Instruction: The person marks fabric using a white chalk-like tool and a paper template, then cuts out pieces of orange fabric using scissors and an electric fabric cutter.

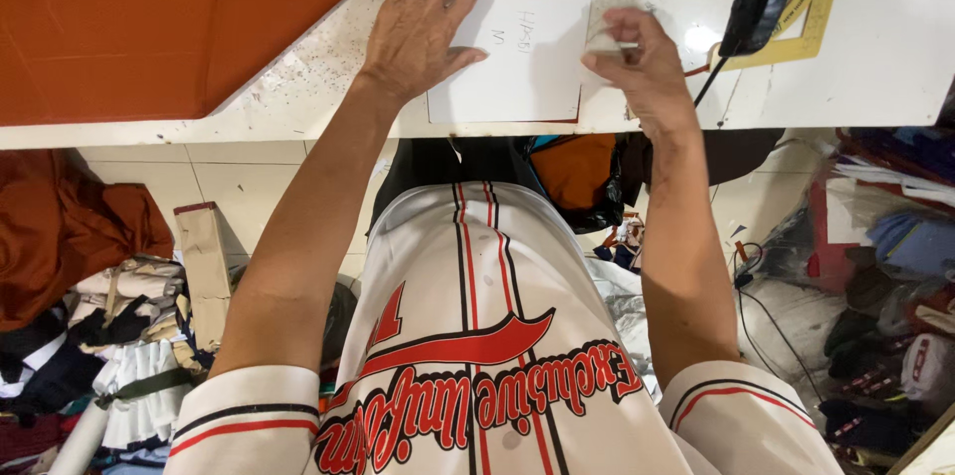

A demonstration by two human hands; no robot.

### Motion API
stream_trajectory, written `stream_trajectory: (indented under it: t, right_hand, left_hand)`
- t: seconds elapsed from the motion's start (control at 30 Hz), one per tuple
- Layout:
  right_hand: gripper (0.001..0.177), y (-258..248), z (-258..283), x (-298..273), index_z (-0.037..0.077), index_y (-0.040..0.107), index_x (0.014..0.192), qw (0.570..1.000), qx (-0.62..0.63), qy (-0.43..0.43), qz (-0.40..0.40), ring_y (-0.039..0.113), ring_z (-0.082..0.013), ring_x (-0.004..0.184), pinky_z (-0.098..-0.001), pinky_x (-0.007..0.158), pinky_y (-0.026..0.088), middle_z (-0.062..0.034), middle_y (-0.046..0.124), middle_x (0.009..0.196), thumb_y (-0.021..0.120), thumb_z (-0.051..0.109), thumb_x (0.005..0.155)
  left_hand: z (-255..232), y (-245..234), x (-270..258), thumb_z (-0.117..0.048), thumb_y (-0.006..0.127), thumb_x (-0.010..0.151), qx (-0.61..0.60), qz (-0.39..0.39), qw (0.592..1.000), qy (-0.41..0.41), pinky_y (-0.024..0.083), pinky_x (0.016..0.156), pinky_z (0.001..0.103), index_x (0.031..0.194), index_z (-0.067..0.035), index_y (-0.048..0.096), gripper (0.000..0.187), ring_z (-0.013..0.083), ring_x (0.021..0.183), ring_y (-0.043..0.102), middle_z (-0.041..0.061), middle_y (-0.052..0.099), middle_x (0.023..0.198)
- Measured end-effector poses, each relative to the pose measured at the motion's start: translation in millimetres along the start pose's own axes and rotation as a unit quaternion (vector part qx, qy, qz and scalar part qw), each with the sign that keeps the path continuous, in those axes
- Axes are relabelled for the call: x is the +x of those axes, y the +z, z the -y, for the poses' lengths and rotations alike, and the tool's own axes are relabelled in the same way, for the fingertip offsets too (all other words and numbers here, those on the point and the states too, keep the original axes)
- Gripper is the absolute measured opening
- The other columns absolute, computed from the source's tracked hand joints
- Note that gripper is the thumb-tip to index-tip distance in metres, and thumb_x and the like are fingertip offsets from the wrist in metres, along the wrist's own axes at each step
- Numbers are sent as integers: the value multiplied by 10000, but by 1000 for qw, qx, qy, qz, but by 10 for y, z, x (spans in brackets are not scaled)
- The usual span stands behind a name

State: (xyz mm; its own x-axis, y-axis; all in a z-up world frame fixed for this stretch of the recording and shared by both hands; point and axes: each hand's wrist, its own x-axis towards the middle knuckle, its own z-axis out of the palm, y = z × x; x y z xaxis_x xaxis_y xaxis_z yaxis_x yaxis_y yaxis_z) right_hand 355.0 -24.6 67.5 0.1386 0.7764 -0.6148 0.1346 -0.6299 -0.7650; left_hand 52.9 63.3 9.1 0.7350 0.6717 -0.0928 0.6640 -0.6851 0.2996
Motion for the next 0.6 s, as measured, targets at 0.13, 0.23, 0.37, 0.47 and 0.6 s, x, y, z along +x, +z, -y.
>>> stream_trajectory:
  t: [0.13,0.23,0.37,0.47,0.6]
  right_hand:
    - [406,23,123,152,42,648,1259,994,76,-58,54,715,-153,1056,-314,948,578,-43,729,1144,751,-25,872]
    - [271,77,121,314,2,632,1265,987,84,-125,62,720,-169,1070,-340,959,638,-98,720,1162,709,-23,1006]
    - [264,86,0,388,20,570,1300,988,94,-117,43,670,-160,1128,-325,978,609,-110,687,1224,700,63,1075]
    - [316,80,-137,300,26,588,1267,996,26,-87,8,601,-200,1165,-340,932,567,-117,645,1243,776,156,1048]
    - [488,83,-280,153,37,586,1210,971,-203,-126,-22,606,-278,1276,-407,1038,522,-134,673,1243,916,255,924]
  left_hand:
    - [-12,3,30,-664,770,874,5,-2,1000,-2,102,1296,527,1490,-110,559,855,349,1562,165,149,378,1621]
    - [16,25,8,-680,739,911,-14,1,1000,-1,53,1309,523,1531,-127,521,858,321,1587,77,133,294,1696]
    - [72,89,-46,-694,709,967,-36,-11,999,8,23,1333,495,1656,-126,417,939,293,1609,47,100,240,1743]
    - [101,153,-64,-701,687,994,-35,-11,999,10,11,1335,491,1685,-137,366,949,288,1612,35,92,212,1756]
    - [107,204,-54,-720,661,1013,-37,-6,999,6,5,1331,490,1703,-141,316,964,288,1606,31,91,184,1760]
